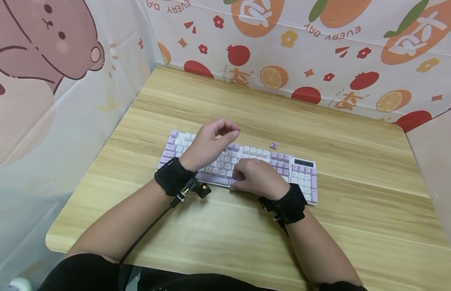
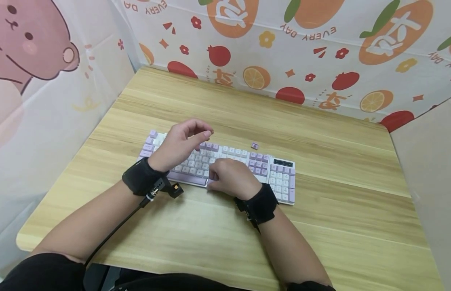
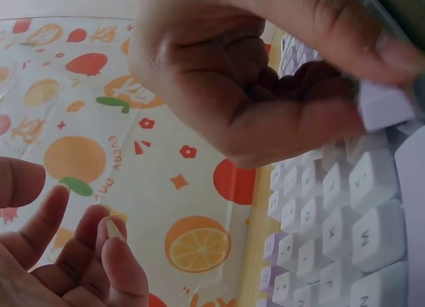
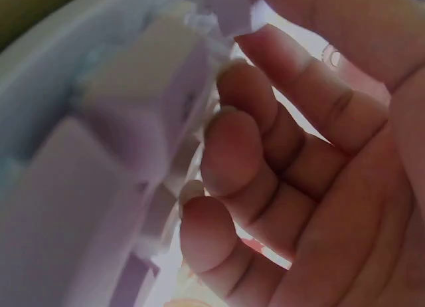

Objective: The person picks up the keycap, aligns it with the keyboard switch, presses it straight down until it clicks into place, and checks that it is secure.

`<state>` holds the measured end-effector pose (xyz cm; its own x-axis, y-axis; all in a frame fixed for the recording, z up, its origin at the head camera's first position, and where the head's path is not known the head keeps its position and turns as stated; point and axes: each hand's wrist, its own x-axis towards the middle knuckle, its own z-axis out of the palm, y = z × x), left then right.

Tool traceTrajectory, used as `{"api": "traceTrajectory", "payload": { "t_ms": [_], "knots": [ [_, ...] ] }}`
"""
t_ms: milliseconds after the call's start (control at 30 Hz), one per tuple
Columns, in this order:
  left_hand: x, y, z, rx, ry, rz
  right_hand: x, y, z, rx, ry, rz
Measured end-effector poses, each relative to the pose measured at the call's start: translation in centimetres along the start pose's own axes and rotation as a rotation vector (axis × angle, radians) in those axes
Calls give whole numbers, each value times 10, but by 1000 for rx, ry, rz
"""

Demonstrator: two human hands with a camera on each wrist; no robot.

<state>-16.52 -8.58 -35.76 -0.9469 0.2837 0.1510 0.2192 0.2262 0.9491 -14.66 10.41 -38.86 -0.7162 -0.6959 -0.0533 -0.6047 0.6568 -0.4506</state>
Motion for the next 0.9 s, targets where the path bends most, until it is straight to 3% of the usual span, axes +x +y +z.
{"api": "traceTrajectory", "payload": {
  "t_ms": [267, 533, 633, 900],
  "knots": [
    [-1, 0, 0, -20, -7, -9, -2, -4, 2, -71, 20, -44],
    [1, 0, 2, -13, -16, 4, 5, 8, -1, 162, -20, 84],
    [1, 0, 3, -13, -19, 6, 6, 14, -1, 233, -29, 93],
    [2, -4, 4, -17, -24, 7, 8, 15, 1, 228, -58, 113]
  ]
}}
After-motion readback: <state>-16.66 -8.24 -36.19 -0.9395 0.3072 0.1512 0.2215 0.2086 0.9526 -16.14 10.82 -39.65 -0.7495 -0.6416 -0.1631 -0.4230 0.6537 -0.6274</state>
